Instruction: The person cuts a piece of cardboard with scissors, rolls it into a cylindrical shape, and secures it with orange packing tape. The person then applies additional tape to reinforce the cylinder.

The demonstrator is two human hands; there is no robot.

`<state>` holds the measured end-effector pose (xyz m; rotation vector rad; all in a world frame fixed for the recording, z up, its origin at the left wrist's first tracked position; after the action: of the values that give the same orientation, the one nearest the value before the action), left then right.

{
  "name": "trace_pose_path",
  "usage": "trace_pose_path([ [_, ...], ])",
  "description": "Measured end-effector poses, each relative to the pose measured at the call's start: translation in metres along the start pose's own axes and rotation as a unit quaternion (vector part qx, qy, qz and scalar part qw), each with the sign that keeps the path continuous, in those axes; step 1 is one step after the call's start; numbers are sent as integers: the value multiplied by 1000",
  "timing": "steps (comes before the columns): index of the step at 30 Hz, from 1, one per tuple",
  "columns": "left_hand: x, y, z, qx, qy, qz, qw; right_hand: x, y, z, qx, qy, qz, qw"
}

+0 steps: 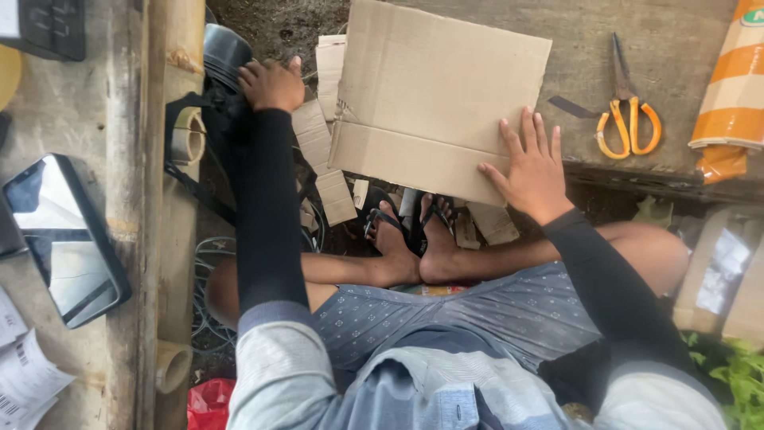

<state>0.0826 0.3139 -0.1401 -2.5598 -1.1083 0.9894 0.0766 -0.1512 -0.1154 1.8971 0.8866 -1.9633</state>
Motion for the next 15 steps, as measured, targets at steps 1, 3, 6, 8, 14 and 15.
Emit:
trace_pose_path([
  [1, 24, -9, 5, -31, -164, 163, 972, -2, -4, -2, -10, 13, 4, 1000],
  [3, 42, 3, 35, -109, -457, 463, 752, -2, -5, -8, 58, -5, 14, 998],
  [6, -5, 30, 44, -145, -411, 611, 661, -8, -1, -11, 177, 14, -49, 983],
  [8, -32, 46, 61, -227, -530, 661, 480, -28, -6, -12, 97, 141, -117, 978],
  [14, -86, 31, 57, -318, -430, 787, 308, -111, 104, 11, 110, 354, -53, 927],
  [15, -90, 32, 61, -322, -437, 791, 281, -125, 140, 13, 160, 328, -22, 931],
])
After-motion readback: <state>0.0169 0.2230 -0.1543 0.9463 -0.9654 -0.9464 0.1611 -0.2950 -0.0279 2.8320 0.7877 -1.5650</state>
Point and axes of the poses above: each hand's wrist, its own z-axis away from the middle knuckle, its own x-axis out of the palm, y = z × x, the point moved 6 cm from there along -z, towards the middle knuckle
